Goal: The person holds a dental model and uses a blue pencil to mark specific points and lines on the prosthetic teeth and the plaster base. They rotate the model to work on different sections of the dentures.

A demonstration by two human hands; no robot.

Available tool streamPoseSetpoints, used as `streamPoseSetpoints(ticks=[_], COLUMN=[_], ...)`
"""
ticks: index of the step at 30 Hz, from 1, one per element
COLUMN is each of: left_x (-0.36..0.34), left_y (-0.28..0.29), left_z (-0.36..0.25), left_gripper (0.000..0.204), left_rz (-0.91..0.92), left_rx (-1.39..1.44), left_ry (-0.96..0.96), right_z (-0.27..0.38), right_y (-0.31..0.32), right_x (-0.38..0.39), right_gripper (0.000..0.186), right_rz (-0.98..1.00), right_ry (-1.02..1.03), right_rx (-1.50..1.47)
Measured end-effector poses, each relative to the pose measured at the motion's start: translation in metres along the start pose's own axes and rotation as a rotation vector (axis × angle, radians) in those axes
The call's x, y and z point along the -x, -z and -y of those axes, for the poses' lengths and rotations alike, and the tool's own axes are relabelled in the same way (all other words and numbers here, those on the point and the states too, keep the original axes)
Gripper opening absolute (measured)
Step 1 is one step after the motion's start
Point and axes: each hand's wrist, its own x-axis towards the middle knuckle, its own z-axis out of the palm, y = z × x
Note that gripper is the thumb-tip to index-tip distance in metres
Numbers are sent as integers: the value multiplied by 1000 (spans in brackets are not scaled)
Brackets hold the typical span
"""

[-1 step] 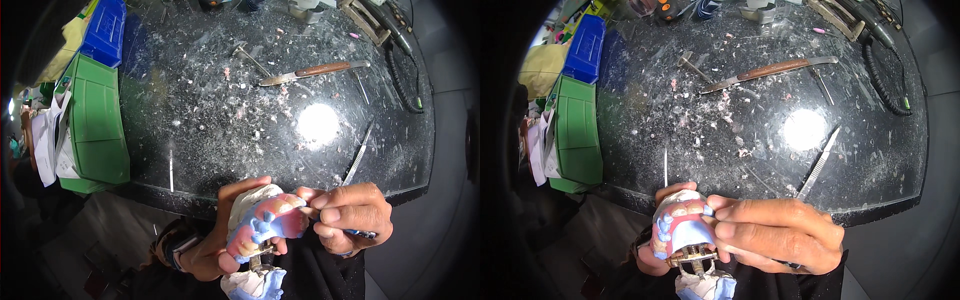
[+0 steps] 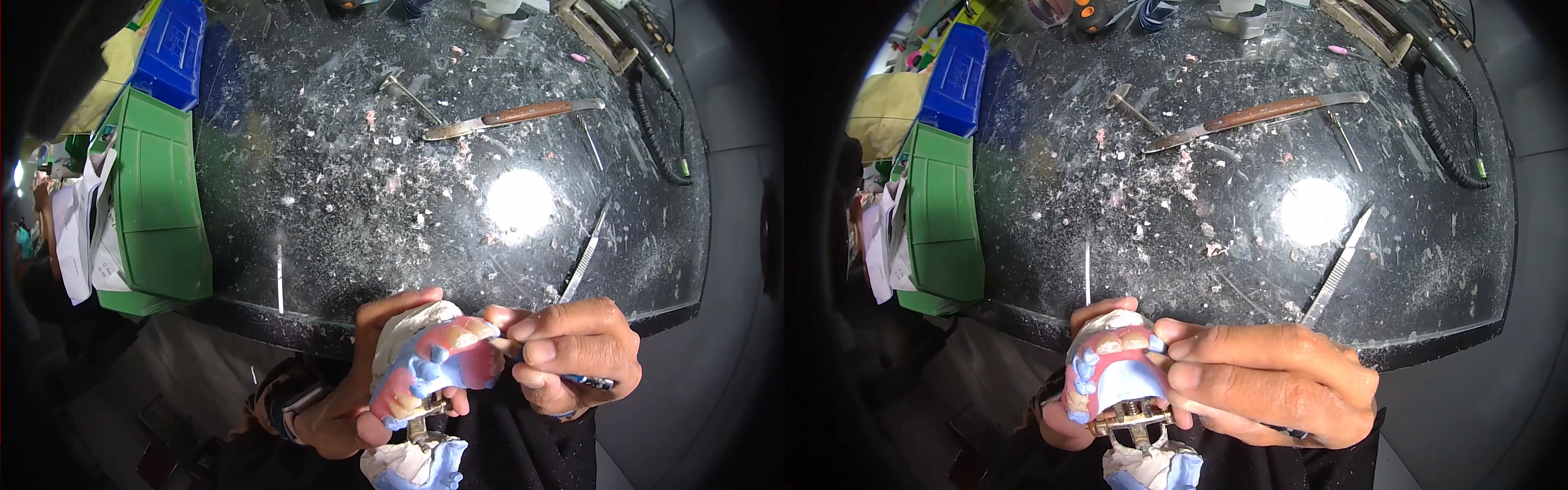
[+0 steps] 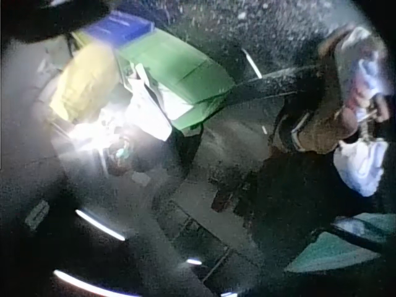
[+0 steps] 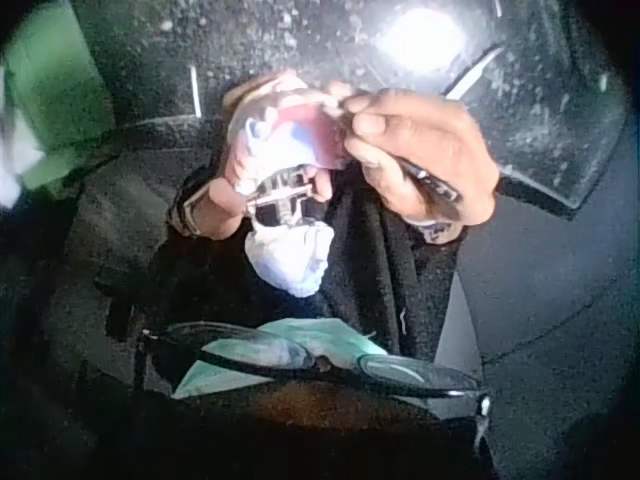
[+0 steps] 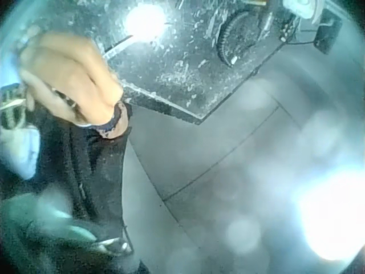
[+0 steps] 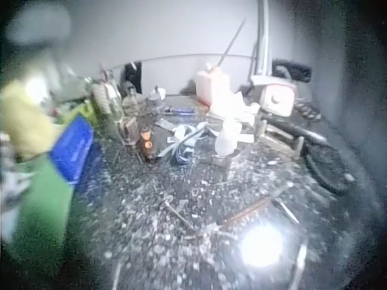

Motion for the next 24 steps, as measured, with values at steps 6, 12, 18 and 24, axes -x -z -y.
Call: streamPoseSetpoints(ticks=[6, 12, 18, 24], left_x=[2, -1, 0, -1], left_y=[-1, 17, -5, -2], left_z=[-4, 8, -2, -1], left_gripper=[103, 69, 92, 102], left_rz=[-1, 259, -17, 31], left_rx=[46, 168, -8, 101], left_ry=[105, -46, 86, 6], right_z=[-3, -1, 0, -1], right_y=[-2, -5, -4, -5], right_x=[1, 0, 2, 1], right_gripper=[29, 26, 27, 27], right_rz=[-52, -59, -81, -89], right_ry=[80, 28, 27, 43], right_rx=[-1, -6, -38, 3])
